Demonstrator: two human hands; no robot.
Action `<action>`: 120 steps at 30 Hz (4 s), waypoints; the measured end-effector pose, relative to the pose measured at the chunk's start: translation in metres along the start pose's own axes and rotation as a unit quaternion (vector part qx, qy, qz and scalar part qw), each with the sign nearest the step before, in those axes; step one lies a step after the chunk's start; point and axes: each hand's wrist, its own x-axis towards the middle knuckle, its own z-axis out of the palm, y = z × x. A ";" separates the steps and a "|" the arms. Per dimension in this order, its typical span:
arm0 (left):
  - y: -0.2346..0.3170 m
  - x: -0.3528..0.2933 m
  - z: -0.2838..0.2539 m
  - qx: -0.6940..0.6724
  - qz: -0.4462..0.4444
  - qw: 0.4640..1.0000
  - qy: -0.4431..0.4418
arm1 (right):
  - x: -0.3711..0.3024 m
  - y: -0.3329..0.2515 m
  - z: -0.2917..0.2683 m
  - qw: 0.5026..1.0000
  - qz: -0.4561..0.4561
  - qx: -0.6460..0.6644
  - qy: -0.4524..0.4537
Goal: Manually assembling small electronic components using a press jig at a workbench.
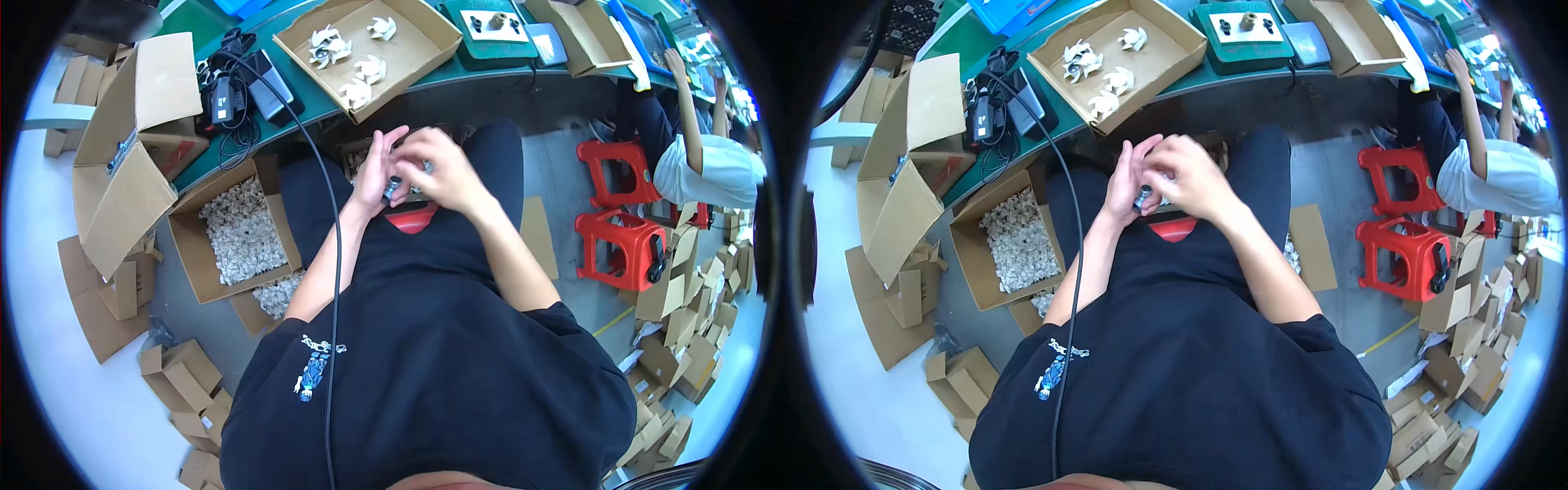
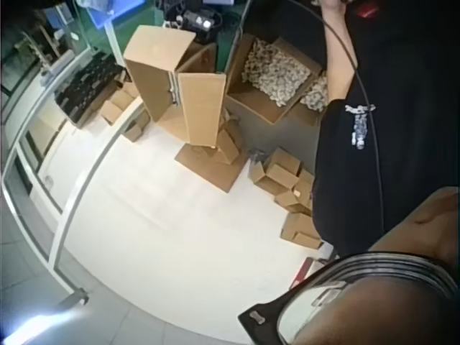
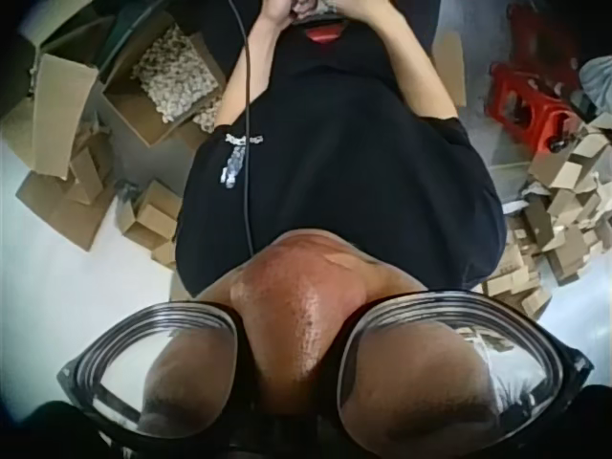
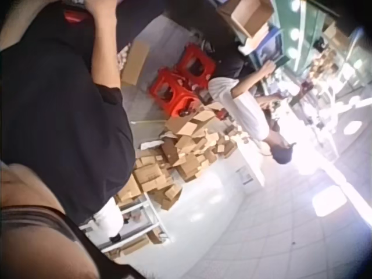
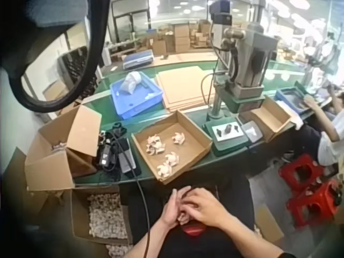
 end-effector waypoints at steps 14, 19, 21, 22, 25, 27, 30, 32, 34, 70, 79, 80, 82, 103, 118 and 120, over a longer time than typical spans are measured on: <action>-0.016 0.003 -0.003 -0.009 -0.013 1.000 0.013 | -0.011 0.005 -0.003 0.971 0.081 0.024 -0.222; -0.030 -0.003 -0.016 -0.055 -0.059 0.996 0.036 | -0.012 0.005 0.000 0.976 0.080 0.023 -0.204; -0.045 -0.005 -0.033 -0.081 -0.101 0.989 0.077 | 0.005 0.006 -0.017 0.979 0.120 0.073 -0.147; -0.050 -0.008 -0.037 -0.108 -0.145 0.976 0.122 | 0.015 0.006 -0.029 0.975 0.160 0.127 -0.091; -0.060 -0.023 -0.044 -0.152 -0.207 0.958 0.130 | 0.051 0.020 -0.070 0.980 0.111 0.133 0.099; -0.071 -0.035 -0.050 -0.161 -0.217 0.957 0.106 | 0.075 0.027 -0.102 0.985 0.094 -0.016 0.141; -0.078 -0.043 -0.043 -0.176 -0.226 0.956 0.063 | 0.105 0.047 -0.128 0.954 0.021 -0.186 0.235; -0.073 -0.045 -0.039 -0.196 -0.213 0.956 0.038 | 0.116 0.055 -0.131 0.958 0.026 -0.176 0.227; -0.066 -0.042 -0.034 -0.213 -0.197 0.956 0.028 | 0.125 0.064 -0.131 0.967 0.042 -0.148 0.202; -0.026 -0.026 -0.007 -0.276 -0.050 0.958 0.054 | 0.151 0.126 -0.301 0.824 0.278 -0.422 -0.256; -0.031 -0.033 -0.035 -0.281 -0.065 0.949 0.129 | 0.140 0.114 -0.279 0.921 0.183 -0.342 -0.045; -0.031 -0.034 -0.036 -0.282 -0.063 0.950 0.123 | 0.140 0.099 -0.265 0.938 0.164 -0.296 0.068; -0.032 -0.032 -0.037 -0.287 -0.064 0.948 0.123 | 0.138 0.076 -0.243 0.931 0.117 -0.192 0.286; -0.042 -0.026 -0.073 -0.311 -0.058 0.938 0.144 | 0.117 0.070 -0.141 0.935 -0.138 -0.283 0.166; -0.029 -0.015 -0.057 -0.272 -0.064 0.950 0.139 | 0.152 0.122 -0.175 0.954 0.101 0.054 0.278; -0.023 -0.013 -0.052 -0.255 -0.069 0.956 0.132 | 0.161 0.178 -0.190 0.958 0.103 -0.153 0.219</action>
